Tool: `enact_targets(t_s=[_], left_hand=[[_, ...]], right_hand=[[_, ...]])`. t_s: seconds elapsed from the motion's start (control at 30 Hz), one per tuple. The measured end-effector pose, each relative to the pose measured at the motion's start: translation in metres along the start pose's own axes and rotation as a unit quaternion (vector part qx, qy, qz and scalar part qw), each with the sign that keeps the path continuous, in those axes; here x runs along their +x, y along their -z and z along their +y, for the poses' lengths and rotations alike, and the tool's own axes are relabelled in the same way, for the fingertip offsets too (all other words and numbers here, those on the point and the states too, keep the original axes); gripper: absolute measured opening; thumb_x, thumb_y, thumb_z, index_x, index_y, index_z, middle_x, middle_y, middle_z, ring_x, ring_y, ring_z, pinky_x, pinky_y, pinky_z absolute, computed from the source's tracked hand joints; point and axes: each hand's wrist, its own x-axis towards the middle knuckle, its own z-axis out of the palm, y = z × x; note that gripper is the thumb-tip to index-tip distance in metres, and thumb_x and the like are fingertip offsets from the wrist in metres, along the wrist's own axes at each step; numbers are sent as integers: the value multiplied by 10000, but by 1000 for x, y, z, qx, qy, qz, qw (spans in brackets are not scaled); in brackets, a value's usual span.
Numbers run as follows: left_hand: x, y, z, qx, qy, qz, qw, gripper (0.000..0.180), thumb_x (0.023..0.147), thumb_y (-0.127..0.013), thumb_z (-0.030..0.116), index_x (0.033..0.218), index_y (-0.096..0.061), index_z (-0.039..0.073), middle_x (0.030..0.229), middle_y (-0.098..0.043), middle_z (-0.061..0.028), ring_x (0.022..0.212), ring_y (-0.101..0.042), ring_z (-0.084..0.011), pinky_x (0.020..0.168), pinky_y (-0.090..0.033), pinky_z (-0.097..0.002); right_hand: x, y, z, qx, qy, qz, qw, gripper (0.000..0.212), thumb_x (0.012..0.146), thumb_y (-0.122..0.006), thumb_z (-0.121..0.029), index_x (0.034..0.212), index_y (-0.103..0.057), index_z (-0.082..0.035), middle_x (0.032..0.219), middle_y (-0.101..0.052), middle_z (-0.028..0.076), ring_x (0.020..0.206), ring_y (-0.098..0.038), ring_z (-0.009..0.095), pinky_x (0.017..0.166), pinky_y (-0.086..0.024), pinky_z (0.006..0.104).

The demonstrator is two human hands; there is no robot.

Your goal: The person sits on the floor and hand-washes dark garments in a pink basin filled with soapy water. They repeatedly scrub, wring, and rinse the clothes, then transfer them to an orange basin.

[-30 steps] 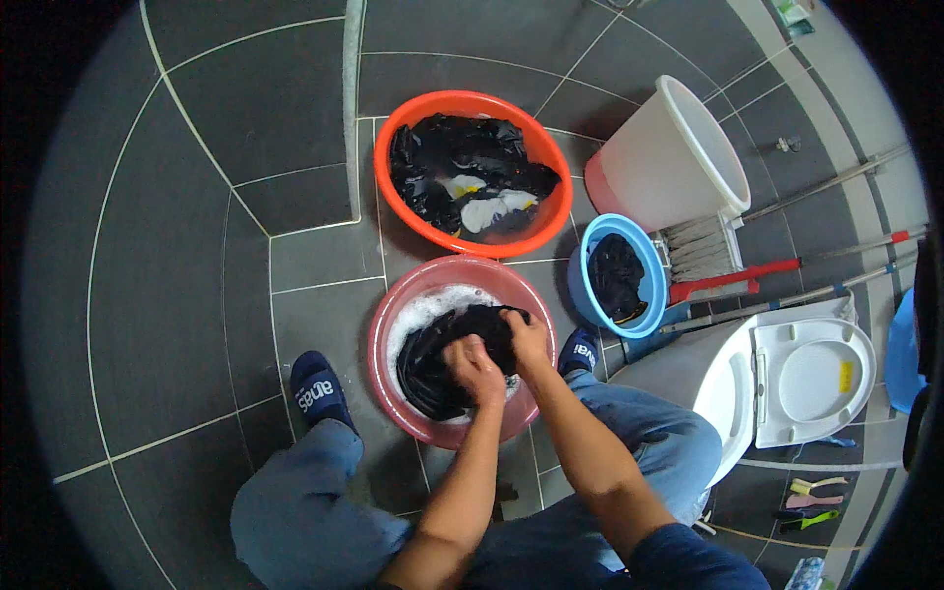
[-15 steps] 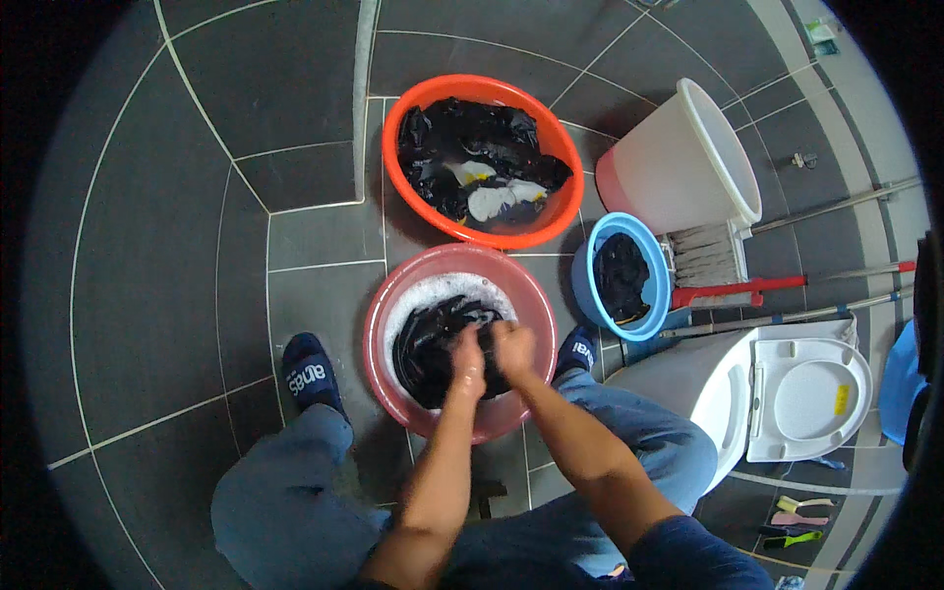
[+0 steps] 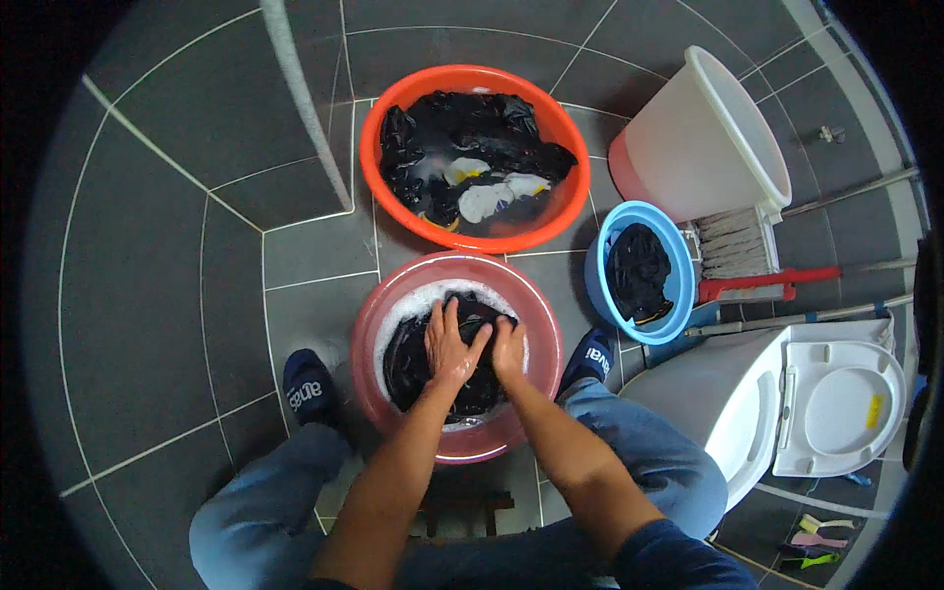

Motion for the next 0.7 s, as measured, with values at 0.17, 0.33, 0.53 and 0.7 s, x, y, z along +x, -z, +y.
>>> enact_targets(t_s=[0.17,0.33,0.53,0.7], left_hand=[[-6,-48,-70,53,82,-115,989,889,891,-621,553,1541,-256,71,1523,-329,-275,1397,-305,-472,1183,-203,-521],[2,-97,-110,36,68,-139,987,791,942,-563,536,1492,-331,17,1444,-449,-266,1323,-425,-431,1108,-343,-509],[19,-110,-118,-264,233,-59,934,373,992,-519,288,1230,-606,14,1240,-623,-208,1109,-606,-382,874,-509,-503],[6,-49,-62,-110,241,34,964,573,1003,-431,456,1243,-600,-36,1132,-646,-300,1073,-618,-442,949,-484,-454]], right_hand=[[-8,-16,0,-220,1,-21,975,575,943,-516,-491,1193,-493,26,1146,-606,310,1038,-598,498,922,-452,557],[10,-26,3,-330,0,-56,942,576,917,-555,-471,1210,-517,23,1081,-656,299,1003,-637,473,899,-480,559],[34,-21,-1,-181,-64,-105,976,699,859,-600,-550,1154,-644,82,1087,-666,312,1048,-642,449,948,-467,476],[-18,7,-48,84,-37,-64,994,686,805,-743,-475,1154,-646,108,1099,-688,192,999,-648,308,953,-470,387]])
